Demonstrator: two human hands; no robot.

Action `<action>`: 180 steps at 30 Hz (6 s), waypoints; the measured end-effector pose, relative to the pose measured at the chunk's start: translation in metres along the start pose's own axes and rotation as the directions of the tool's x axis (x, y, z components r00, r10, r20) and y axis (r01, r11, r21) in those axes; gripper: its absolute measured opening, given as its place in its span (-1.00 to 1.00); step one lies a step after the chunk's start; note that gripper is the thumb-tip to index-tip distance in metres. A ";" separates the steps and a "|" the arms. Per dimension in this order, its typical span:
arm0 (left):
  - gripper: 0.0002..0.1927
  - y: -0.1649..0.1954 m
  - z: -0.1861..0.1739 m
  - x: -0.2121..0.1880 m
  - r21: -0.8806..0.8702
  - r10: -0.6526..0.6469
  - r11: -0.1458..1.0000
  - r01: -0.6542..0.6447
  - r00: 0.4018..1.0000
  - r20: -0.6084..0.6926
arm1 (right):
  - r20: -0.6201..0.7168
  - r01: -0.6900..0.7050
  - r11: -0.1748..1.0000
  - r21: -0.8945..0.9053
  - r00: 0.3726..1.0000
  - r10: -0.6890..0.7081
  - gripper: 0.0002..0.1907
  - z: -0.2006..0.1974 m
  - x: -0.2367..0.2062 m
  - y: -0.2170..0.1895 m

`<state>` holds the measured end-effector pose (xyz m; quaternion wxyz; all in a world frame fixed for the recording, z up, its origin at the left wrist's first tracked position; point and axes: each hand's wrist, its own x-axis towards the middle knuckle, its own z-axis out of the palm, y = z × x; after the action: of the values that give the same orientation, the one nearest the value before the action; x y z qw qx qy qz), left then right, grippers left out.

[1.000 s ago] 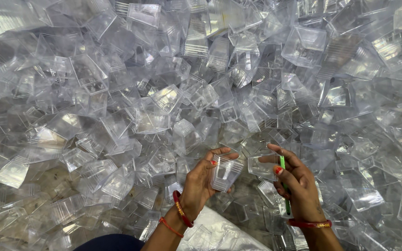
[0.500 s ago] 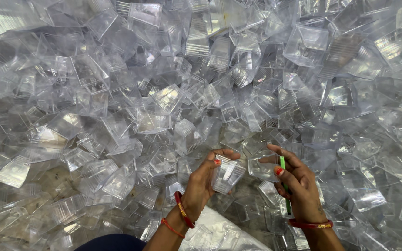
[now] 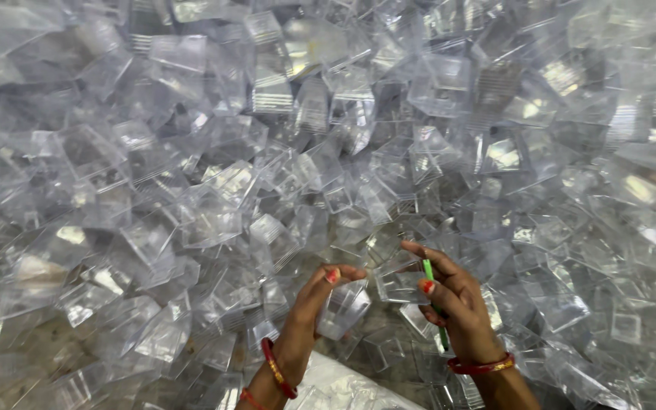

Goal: The person sits on the floor in front of a large pile of clear plastic cups and repeatedly picks up individual cups, nests them together by hand, and sets the nested stacks back onto the pile. They hold a small green marker-like object in one hand while stacking.

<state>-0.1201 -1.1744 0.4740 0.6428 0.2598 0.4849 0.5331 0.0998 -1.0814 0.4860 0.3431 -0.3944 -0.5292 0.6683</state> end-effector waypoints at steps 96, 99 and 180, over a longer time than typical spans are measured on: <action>-0.36 0.007 -0.030 -0.036 0.497 -0.001 0.861 -0.104 0.978 0.207 | -0.109 0.074 0.969 0.236 0.993 -0.049 -0.84 0.074 -0.028 0.038; -0.31 0.006 -0.030 -0.041 0.509 -0.008 0.855 -0.096 0.980 0.198 | -0.114 0.066 0.970 0.235 0.993 -0.040 -0.84 0.075 -0.033 0.040; -0.72 0.227 -0.139 -0.135 0.299 0.578 0.773 -0.559 0.816 0.032 | -0.085 0.027 0.994 -0.104 0.996 -0.036 -0.43 0.270 -0.010 -0.141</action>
<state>-0.3384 -1.2594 0.6591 0.3901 0.4703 0.4772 0.6316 -0.1305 -1.1799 0.6601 0.3557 -0.4317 -0.5536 0.6170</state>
